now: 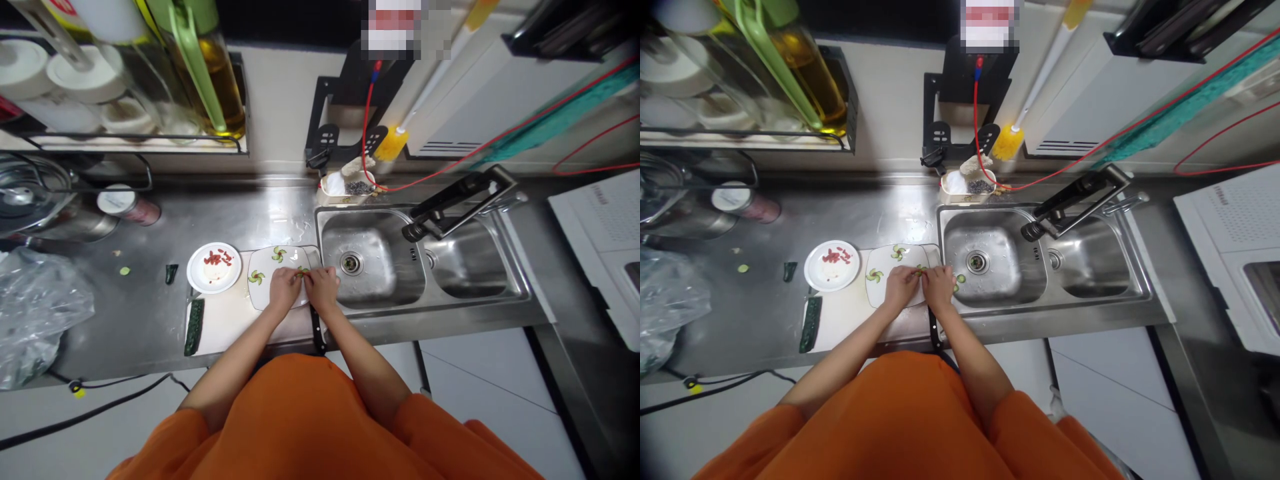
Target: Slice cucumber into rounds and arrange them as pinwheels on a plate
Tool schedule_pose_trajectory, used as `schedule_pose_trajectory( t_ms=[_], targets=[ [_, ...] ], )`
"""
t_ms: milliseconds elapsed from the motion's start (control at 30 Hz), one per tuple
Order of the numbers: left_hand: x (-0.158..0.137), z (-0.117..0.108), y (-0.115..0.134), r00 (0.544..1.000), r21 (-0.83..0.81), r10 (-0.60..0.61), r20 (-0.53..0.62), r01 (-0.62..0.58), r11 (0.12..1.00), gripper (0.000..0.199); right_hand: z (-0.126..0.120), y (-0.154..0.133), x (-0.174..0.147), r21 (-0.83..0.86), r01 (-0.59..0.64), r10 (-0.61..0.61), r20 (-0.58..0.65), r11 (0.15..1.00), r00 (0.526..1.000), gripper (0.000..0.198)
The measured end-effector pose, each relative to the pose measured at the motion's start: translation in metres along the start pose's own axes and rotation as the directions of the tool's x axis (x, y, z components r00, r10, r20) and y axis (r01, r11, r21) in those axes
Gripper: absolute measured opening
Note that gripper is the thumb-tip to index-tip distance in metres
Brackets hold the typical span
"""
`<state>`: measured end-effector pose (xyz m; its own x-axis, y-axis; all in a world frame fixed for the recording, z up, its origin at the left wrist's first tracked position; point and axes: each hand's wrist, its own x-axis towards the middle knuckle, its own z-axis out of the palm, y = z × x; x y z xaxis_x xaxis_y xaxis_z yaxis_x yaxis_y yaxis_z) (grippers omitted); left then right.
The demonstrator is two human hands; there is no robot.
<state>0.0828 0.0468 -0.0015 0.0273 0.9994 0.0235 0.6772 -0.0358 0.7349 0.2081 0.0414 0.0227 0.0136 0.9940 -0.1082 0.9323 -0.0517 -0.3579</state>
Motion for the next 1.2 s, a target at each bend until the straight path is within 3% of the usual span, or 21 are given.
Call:
schedule_pose_trajectory(
  t_ms=[567, 767, 933, 1033, 1200],
  targets=[
    [0.003, 0.004, -0.006, 0.998, 0.024, 0.04, -0.042, -0.039, 0.999, 0.013, -0.001, 0.0, -0.002, -0.013, 0.018, -0.019, -0.04, 1.0, 0.999, 0.02],
    [0.003, -0.005, -0.002, 0.997, 0.013, 0.031, -0.067, -0.03, 0.999, 0.012, -0.009, 0.002, -0.004, 0.003, 0.033, -0.032, -0.095, 0.999, 0.995, 0.019],
    [-0.002, -0.032, -0.006, 0.988, -0.002, 0.005, -0.155, -0.005, 1.0, 0.014, -0.016, -0.001, -0.006, 0.023, 0.059, -0.055, -0.144, 0.998, 0.988, 0.015],
    [-0.007, -0.06, -0.023, 0.973, 0.004, -0.094, -0.212, 0.097, 0.995, 0.017, -0.017, -0.007, -0.008, 0.032, 0.109, -0.103, -0.166, 0.994, 0.981, 0.014],
    [-0.009, -0.111, -0.067, 0.849, 0.098, -0.355, -0.39, 0.422, 0.902, 0.026, -0.015, -0.019, -0.013, 0.053, 0.198, -0.186, -0.184, 0.979, 0.965, 0.014]
  ],
)
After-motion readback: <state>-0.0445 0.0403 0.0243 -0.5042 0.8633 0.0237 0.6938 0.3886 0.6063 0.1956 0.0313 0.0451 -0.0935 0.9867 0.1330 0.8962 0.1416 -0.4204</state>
